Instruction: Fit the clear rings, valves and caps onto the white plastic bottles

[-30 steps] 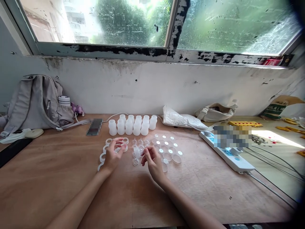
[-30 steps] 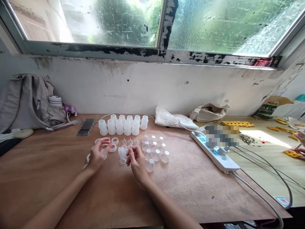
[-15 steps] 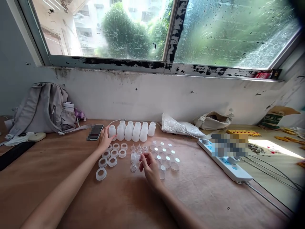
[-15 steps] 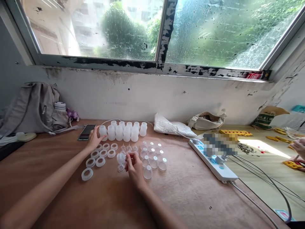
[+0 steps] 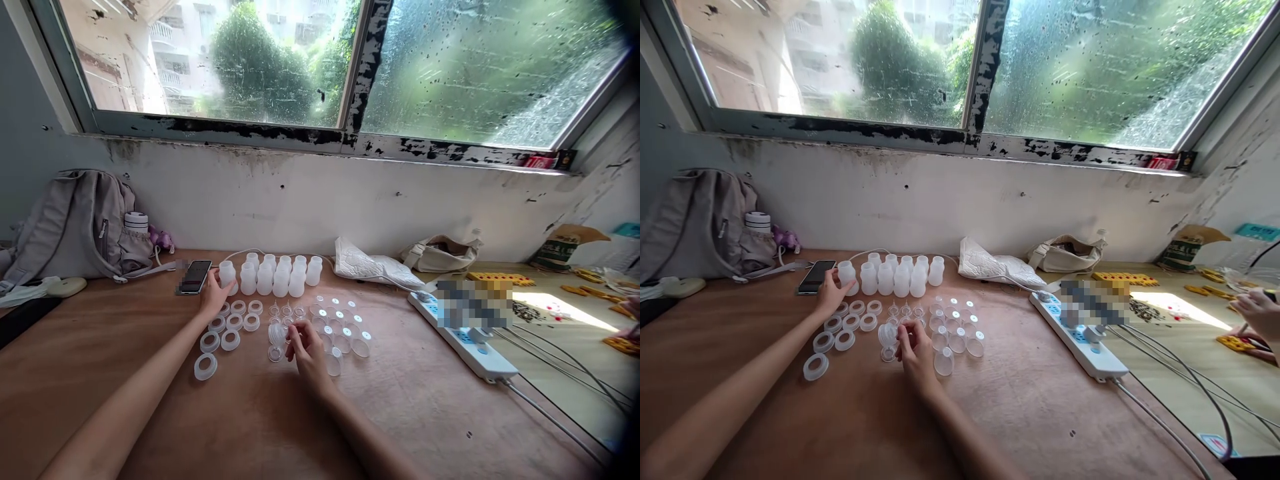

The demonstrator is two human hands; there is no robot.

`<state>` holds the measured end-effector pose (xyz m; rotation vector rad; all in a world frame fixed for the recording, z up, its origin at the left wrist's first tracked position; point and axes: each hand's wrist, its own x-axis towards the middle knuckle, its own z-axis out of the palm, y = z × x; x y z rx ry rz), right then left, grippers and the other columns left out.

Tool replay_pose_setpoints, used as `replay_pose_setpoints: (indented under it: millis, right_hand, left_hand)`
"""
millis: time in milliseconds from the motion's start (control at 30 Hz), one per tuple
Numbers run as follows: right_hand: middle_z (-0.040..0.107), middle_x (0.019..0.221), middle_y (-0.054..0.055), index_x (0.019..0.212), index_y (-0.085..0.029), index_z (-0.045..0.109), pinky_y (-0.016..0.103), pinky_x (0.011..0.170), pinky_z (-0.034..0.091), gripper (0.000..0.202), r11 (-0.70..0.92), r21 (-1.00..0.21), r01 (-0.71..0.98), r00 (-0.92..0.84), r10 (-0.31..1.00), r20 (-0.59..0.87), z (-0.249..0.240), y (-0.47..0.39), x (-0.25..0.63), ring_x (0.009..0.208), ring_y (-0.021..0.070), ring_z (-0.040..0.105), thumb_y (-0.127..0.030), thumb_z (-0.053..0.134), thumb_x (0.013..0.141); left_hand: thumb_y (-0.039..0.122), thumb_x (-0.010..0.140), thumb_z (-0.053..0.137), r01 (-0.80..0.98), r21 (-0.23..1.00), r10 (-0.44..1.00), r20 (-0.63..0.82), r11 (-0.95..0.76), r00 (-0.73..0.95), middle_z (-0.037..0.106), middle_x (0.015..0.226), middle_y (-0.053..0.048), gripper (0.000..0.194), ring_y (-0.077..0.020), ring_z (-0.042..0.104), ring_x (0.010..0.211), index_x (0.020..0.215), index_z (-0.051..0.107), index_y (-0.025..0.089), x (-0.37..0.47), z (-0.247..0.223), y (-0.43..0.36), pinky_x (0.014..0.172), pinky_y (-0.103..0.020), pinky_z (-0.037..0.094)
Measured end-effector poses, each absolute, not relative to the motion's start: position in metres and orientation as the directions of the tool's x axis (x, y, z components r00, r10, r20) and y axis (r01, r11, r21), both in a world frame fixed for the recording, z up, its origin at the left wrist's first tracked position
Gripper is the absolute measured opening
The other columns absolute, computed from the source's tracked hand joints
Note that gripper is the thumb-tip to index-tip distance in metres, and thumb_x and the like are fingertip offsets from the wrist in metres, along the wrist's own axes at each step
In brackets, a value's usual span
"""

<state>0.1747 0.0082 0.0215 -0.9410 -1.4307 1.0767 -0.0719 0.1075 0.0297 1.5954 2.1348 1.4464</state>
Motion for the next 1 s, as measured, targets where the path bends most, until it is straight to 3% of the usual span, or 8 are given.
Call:
replay_pose_setpoints:
  millis: [100, 167, 300, 433, 633, 1000]
  right_hand:
    - [0.05, 0.065, -0.002, 0.08, -0.019, 0.046, 0.021, 0.044, 0.043, 0.022, 0.3, -0.954, -0.01, -0.114, 0.947, 0.299, 0.023, 0.007, 0.175, 0.047, 0.0091, 0.051, -0.041, 0.044, 0.083]
    - [0.051, 0.065, -0.001, 0.082, -0.019, 0.047, 0.023, 0.049, 0.046, 0.02, 0.319, -0.948, -0.013, -0.094, 0.943, 0.319, 0.023, 0.006, 0.175, 0.053, 0.0109, 0.054, -0.038, 0.045, 0.084]
    - [0.055, 0.072, 0.001, 0.088, -0.019, 0.049, 0.027, 0.057, 0.05, 0.016, 0.342, -0.939, -0.049, -0.029, 0.939, 0.343, 0.025, 0.005, 0.175, 0.061, 0.0127, 0.056, -0.034, 0.046, 0.084]
    - [0.055, 0.081, 0.003, 0.09, -0.02, 0.051, 0.03, 0.063, 0.052, 0.015, 0.361, -0.929, -0.082, 0.047, 0.933, 0.358, 0.027, 0.007, 0.176, 0.069, 0.0136, 0.057, -0.033, 0.048, 0.083]
    - [0.055, 0.082, 0.003, 0.09, -0.02, 0.051, 0.031, 0.066, 0.052, 0.013, 0.354, -0.93, -0.094, 0.059, 0.935, 0.35, 0.026, 0.008, 0.176, 0.074, 0.0146, 0.057, -0.031, 0.048, 0.084]
    - [0.055, 0.079, 0.002, 0.089, -0.021, 0.053, 0.029, 0.062, 0.049, 0.015, 0.318, -0.947, -0.052, -0.025, 0.947, 0.32, 0.031, 0.006, 0.178, 0.069, 0.014, 0.055, -0.033, 0.048, 0.083]
  left_hand:
    - [0.04, 0.072, 0.054, 0.652, 0.756, 0.763, 0.452, -0.052, -0.462, 0.058, 0.104, -0.011, 0.053, -0.0219, 0.06, 0.087, 0.116, 0.034, 0.017, -0.066, 0.04, 0.087, 0.074, -0.033, 0.047]
    - [0.04, 0.074, 0.05, 0.572, 0.798, 0.76, 0.489, -0.192, -0.428, 0.058, 0.104, -0.009, 0.049, -0.0212, 0.06, 0.089, 0.116, 0.037, 0.018, -0.056, 0.044, 0.065, 0.073, -0.032, 0.047]
    - [0.036, 0.072, 0.054, 0.491, 0.81, 0.867, 0.461, -0.322, -0.192, 0.059, 0.1, -0.007, 0.055, -0.0206, 0.06, 0.087, 0.121, 0.035, 0.019, -0.029, 0.039, 0.015, 0.071, -0.031, 0.048]
    - [0.033, 0.068, 0.058, 0.62, 0.693, 0.877, 0.481, -0.367, -0.019, 0.059, 0.1, -0.007, 0.042, -0.0212, 0.058, 0.088, 0.106, 0.046, 0.02, -0.013, 0.033, -0.011, 0.077, -0.033, 0.047]
    - [0.026, 0.071, 0.055, 0.663, 0.522, 0.795, 0.576, -0.536, 0.189, 0.057, 0.104, -0.007, 0.037, -0.0229, 0.053, 0.098, 0.108, 0.048, 0.021, -0.012, 0.039, -0.013, 0.083, -0.035, 0.044]
    - [0.029, 0.069, 0.057, 0.636, 0.572, 0.818, 0.547, -0.519, 0.175, 0.061, 0.093, -0.005, 0.031, -0.0204, 0.059, 0.085, 0.099, 0.05, 0.022, -0.013, 0.038, -0.022, 0.073, -0.029, 0.047]
